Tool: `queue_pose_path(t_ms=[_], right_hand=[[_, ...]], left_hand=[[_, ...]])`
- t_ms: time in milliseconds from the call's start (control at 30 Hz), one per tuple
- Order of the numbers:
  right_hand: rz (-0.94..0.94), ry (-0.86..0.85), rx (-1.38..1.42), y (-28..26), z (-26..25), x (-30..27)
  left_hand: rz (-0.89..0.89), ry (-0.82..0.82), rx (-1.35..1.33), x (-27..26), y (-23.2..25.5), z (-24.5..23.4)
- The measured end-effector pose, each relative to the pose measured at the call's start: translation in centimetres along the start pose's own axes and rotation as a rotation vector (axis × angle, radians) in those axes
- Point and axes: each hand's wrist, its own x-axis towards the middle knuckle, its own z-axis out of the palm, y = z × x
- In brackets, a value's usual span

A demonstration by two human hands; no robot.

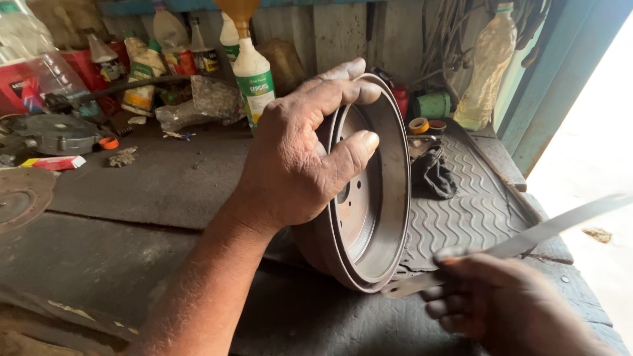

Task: The person cleans a brake drum by hand using a cloth and a thin metal tool, wiping the interior and exterior surfaces and scraping debris from the center holes.

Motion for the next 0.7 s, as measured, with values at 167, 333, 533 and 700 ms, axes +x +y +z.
queue_pose_path(t_ms=[167,333,533,700], right_hand=[[-0.388,0.259,-0.372,-3.0,-2.1,-2.1],[-0.579,0.391,-0.720,-4.4,-2.7,0.8],[-0.863,0.431,-1.371,-3.2,-4.6,-0.3],[-1.521,0.012,-1.215,-2.5,-4.8,-1.1]], left_hand=[[0.015,-0.003,0.006,0.6,-0.4,-0.1],[-0.061,-0.028,0.044,2.3,-2.2,0.2],[-0.149,-0.145,-0.085,4.9,-4.2,0.9],[-0.224,-0.226,-0.129,7.3,-4.6,2.2]])
